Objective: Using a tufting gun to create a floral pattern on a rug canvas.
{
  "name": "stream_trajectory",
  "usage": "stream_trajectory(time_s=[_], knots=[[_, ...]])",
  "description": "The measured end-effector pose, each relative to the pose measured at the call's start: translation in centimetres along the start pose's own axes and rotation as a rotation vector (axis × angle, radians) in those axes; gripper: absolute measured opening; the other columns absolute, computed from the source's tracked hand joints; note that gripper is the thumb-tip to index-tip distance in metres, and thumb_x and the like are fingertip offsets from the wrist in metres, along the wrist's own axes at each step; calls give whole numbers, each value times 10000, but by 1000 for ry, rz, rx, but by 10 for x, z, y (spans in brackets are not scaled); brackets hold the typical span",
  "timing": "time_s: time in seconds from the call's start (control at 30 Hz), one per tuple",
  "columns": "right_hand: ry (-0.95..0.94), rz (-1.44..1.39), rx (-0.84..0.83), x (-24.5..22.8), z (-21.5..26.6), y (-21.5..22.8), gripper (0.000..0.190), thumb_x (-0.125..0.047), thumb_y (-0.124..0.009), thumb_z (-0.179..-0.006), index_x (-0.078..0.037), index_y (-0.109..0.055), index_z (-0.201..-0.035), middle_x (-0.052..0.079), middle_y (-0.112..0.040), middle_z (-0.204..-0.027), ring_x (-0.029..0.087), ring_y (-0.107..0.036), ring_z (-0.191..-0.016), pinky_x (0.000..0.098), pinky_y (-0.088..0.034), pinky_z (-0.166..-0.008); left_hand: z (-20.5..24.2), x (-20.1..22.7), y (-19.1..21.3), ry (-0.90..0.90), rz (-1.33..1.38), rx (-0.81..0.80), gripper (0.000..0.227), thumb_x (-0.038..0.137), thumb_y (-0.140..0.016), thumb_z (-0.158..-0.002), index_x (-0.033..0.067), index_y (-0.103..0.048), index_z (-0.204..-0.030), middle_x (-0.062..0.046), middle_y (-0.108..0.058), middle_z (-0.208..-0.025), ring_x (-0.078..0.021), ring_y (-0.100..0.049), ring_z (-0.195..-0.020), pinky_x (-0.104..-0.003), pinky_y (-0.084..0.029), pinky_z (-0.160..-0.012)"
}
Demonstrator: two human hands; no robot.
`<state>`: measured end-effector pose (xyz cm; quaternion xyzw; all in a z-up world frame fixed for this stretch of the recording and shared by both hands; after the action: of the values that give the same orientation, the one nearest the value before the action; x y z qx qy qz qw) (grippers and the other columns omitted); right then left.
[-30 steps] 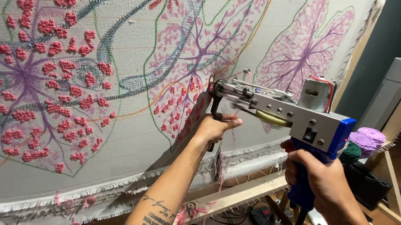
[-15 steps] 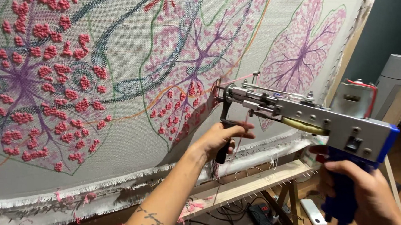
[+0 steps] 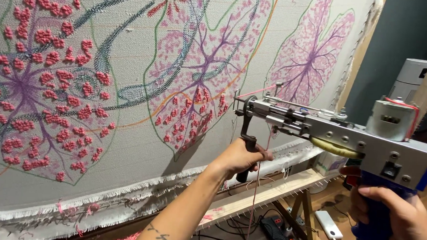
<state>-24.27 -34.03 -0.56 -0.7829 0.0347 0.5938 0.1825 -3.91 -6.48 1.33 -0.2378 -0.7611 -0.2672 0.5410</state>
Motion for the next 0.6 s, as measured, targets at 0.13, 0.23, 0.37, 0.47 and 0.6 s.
stream_trajectory(time_s=[0.13, 0.23, 0.37, 0.47, 0.6], knots=[[72, 45, -50, -6, -7, -16, 343, -50, -623, -927, 117, -627, -1226, 100, -448, -667, 229, -436, -538, 403, -380, -465, 7, 0, 6, 64, -46, 64, 222, 201, -780, -868, -5, -780, -953, -23, -733, -833, -74, -564, -575, -247, -461, -498], [39, 75, -20, -10, -8, -33, 277, -66, -622, -904, 110, -616, -1118, 103, -466, -644, 226, -444, -519, 401, -385, -461, 8, -2, 13, 102, -81, 119, 299, 281, -852, -833, 9, -790, -939, -19, -668, -733, -76, -522, -556, -252, -428, -496], [-5, 118, 23, -15, -6, -51, 213, -86, -620, -874, 101, -601, -974, 105, -490, -613, 222, -454, -494, 398, -393, -455, 11, 2, 17, 99, -106, 132, 326, 332, -868, -795, 42, -813, -931, 6, -693, -743, -61, -496, -553, -250, -416, -508], [-25, 124, 34, -13, -8, -53, 204, -95, -620, -859, 93, -611, -941, 93, -486, -605, 211, -446, -488, 388, -386, -454, 10, 0, 21, 76, -95, 114, 307, 327, -853, -797, 66, -825, -957, 25, -738, -800, -46, -494, -560, -240, -413, -513], [31, 51, -69, 0, -18, -45, 217, -82, -654, -937, 117, -624, -1019, 98, -506, -656, 227, -487, -525, 402, -420, -460, 4, -9, 29, 52, -50, 90, 272, 311, -808, -831, 114, -841, -1016, 55, -796, -900, -6, -518, -597, -215, -412, -532]])
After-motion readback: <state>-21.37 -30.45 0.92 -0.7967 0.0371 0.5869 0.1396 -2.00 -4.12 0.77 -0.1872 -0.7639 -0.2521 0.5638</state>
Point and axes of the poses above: each hand's wrist, its own z-axis away from the middle knuckle, its own y-axis out of the back of the hand, x = y × z, the point moved 4 cm from there along -z, towards the middle knuckle
